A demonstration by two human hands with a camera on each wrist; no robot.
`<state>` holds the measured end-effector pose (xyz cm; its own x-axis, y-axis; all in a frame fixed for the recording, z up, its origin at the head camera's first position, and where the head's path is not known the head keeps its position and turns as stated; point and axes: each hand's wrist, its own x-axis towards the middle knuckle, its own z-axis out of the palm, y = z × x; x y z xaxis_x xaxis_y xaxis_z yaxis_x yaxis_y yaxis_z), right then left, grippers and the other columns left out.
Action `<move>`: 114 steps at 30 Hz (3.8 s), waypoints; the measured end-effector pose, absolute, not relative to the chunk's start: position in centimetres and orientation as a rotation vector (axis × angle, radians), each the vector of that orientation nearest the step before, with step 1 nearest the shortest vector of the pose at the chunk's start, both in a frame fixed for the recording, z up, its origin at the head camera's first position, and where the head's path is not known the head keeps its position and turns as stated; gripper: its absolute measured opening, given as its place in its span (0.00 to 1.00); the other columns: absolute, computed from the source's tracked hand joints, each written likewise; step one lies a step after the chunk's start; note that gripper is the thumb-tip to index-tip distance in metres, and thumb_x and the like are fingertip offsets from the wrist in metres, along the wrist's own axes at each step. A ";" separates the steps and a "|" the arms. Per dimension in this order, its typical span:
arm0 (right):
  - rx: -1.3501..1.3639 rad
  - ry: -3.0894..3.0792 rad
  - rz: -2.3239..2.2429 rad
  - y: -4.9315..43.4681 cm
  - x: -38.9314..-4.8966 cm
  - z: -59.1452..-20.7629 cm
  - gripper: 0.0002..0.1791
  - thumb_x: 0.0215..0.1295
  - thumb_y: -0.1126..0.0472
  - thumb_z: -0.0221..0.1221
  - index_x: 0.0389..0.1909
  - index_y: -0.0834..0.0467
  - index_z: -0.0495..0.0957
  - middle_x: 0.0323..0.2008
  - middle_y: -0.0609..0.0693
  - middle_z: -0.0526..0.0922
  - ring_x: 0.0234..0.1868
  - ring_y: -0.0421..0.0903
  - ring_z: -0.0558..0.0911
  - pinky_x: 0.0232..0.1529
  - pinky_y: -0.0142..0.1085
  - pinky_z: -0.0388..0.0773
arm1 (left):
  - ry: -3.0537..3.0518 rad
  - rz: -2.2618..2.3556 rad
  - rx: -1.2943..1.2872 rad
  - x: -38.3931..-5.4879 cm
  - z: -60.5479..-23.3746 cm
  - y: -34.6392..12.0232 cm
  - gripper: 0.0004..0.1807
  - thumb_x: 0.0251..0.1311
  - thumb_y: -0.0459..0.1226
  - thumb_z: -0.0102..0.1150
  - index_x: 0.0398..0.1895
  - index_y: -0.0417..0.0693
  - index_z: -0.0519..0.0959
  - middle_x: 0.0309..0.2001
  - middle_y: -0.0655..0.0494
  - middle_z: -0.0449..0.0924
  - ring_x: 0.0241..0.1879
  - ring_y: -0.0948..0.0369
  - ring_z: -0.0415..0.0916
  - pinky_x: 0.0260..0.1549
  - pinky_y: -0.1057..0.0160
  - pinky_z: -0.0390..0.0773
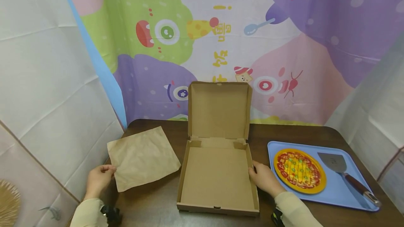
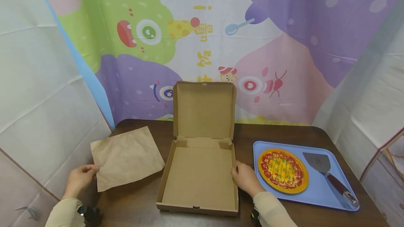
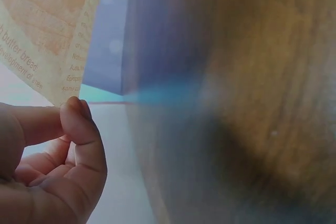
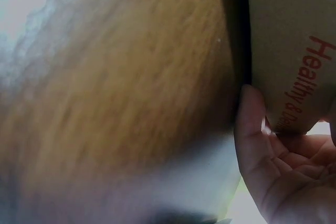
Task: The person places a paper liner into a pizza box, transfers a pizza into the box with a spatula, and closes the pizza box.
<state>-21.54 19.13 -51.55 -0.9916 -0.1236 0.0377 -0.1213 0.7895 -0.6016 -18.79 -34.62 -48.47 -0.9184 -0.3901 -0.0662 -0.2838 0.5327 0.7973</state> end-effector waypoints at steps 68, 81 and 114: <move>-0.142 2.968 -1.011 19.0 -21.5 -51.7 0.11 0.70 0.62 0.53 0.45 0.62 0.81 0.28 0.49 0.80 0.29 0.44 0.74 0.33 0.39 0.72 | -2.534 -1.942 0.277 -21.6 -47.7 -21.7 0.11 0.63 0.30 0.59 0.43 0.27 0.78 0.28 0.56 0.79 0.27 0.65 0.75 0.31 0.68 0.82; -0.151 2.961 -1.003 19.1 -21.4 -51.6 0.14 0.70 0.62 0.52 0.49 0.65 0.80 0.27 0.49 0.79 0.28 0.45 0.74 0.32 0.39 0.71 | -2.573 -1.944 0.193 -22.5 -47.5 -19.2 0.08 0.62 0.28 0.60 0.39 0.28 0.79 0.29 0.53 0.81 0.27 0.64 0.77 0.30 0.68 0.81; -0.124 2.956 -0.997 19.1 -21.7 -52.1 0.12 0.70 0.61 0.52 0.46 0.61 0.80 0.25 0.48 0.78 0.28 0.44 0.74 0.33 0.39 0.72 | -2.706 -1.764 -0.022 -23.8 -47.5 -14.6 0.02 0.58 0.26 0.61 0.31 0.34 0.80 0.23 0.52 0.77 0.22 0.63 0.75 0.30 0.58 0.83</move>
